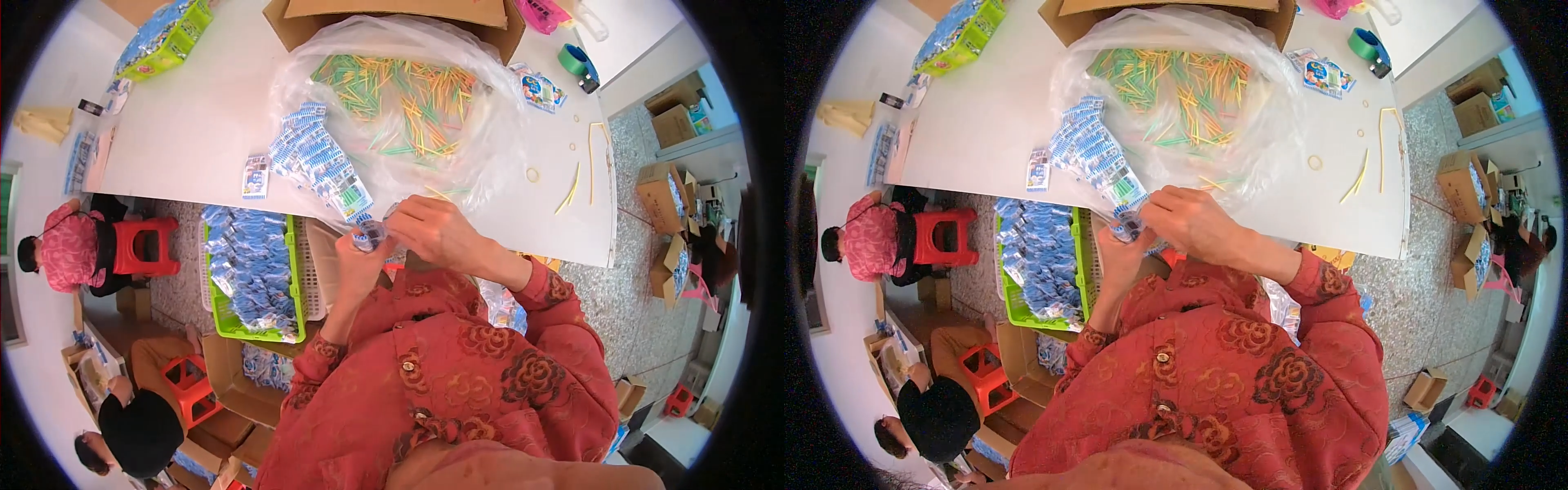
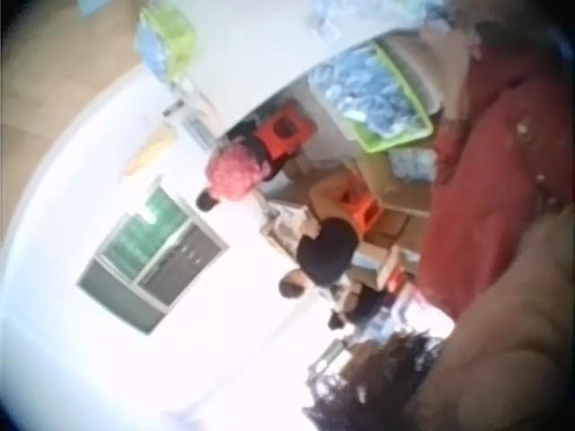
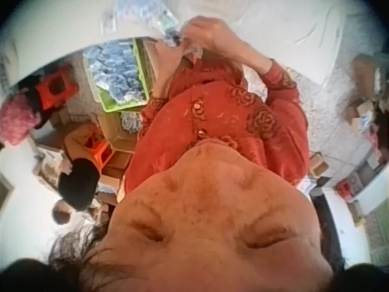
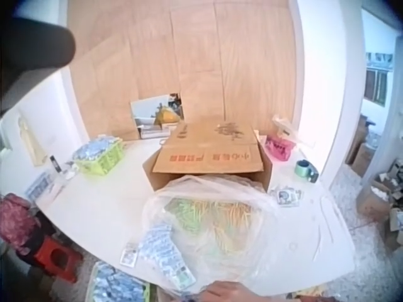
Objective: Packaging bundles of small colorful sticks or ties into clear plastic sleeves at a production table.
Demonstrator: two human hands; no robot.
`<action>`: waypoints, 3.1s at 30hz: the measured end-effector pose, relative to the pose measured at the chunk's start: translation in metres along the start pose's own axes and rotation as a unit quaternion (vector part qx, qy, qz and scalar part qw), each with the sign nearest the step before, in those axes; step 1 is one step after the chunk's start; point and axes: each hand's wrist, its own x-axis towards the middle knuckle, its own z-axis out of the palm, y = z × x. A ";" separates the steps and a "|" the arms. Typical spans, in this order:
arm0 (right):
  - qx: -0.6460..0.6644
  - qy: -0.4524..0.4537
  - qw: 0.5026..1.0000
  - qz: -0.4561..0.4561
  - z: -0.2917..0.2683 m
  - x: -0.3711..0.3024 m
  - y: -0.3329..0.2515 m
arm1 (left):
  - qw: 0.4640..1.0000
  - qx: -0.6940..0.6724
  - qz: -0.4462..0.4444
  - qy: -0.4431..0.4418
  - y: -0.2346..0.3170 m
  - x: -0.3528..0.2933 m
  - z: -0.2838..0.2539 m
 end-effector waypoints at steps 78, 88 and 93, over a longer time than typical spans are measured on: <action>0.151 -0.068 0.939 0.300 0.044 0.118 0.250 | 0.981 -0.127 -0.118 0.081 -0.012 0.024 -0.039; 0.073 -0.038 0.971 0.226 0.056 0.079 0.243 | 0.992 -0.104 -0.045 0.062 0.009 0.047 -0.025; 0.295 -0.031 0.912 0.282 -0.021 0.075 0.154 | 0.997 -0.064 -0.022 0.036 0.019 0.053 -0.011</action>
